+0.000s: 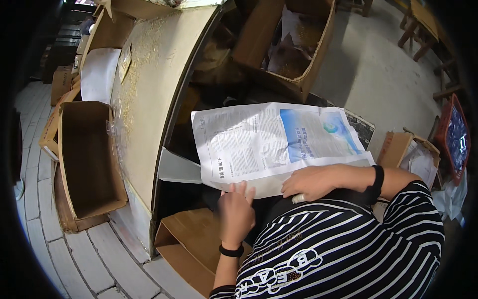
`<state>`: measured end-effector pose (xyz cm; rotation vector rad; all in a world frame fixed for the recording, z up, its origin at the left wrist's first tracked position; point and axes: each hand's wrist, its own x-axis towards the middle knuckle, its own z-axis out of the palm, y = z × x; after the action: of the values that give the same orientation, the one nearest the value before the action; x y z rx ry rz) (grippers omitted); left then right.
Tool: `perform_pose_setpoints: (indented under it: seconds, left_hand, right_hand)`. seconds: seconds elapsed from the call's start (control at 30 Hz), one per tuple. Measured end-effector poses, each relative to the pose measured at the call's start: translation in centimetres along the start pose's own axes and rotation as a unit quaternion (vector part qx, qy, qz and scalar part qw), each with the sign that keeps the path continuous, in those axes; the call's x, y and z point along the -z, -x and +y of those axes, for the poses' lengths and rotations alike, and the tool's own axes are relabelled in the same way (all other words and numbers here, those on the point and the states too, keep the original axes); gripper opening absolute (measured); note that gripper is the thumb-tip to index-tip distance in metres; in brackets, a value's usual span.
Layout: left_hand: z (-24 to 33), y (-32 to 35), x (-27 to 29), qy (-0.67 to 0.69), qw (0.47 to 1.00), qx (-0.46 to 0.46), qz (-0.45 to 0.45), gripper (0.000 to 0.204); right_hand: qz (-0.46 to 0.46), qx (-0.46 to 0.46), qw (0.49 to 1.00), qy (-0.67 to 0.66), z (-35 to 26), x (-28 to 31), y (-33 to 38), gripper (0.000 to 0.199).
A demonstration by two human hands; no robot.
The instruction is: The person scoops small yellow items from a table into a clear plastic container using a small scoop. They then place the filled container into a cardboard box. The person repeats this process multiple times, occasionally using a piece of paper to sweep the table surface.
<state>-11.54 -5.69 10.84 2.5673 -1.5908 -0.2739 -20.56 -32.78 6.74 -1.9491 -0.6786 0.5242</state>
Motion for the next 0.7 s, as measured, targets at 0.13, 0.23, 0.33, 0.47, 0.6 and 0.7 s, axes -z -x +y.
perform_pose_setpoints:
  seconds: [0.13,0.23,0.33,0.47,0.6,0.7]
  left_hand:
    - [-3.0,-0.1,-3.3,-0.073,0.995,0.031,-0.053,0.059]
    - [-4.1,-0.6,-4.8,-0.046,0.997,0.047,0.049,0.035]
    - [-3.5,-2.6,-3.4,-0.047,0.989,0.028,0.139,0.022]
    - [-2.7,-7.1,1.7,-0.041,0.983,-0.038,0.175,0.019]
    - [-2.4,-14.5,10.9,-0.152,0.953,-0.145,0.217,0.018]
    - [-3.4,-17.9,18.0,-0.246,0.922,-0.134,0.266,0.005]
  right_hand:
    - [0.038,-0.067,0.988,-0.135,-0.9,1.6,3.4,0.038]
    - [0.105,-0.146,0.969,-0.170,-1.1,1.8,6.6,0.044]
    - [0.194,-0.201,0.960,0.001,-1.4,1.0,9.2,0.053]
    - [0.259,-0.260,0.930,-0.005,-1.7,-0.3,9.8,0.049]
    - [0.373,-0.211,0.897,0.105,0.1,0.1,8.7,0.029]
    - [0.448,-0.210,0.869,-0.006,-1.0,4.0,7.2,0.018]
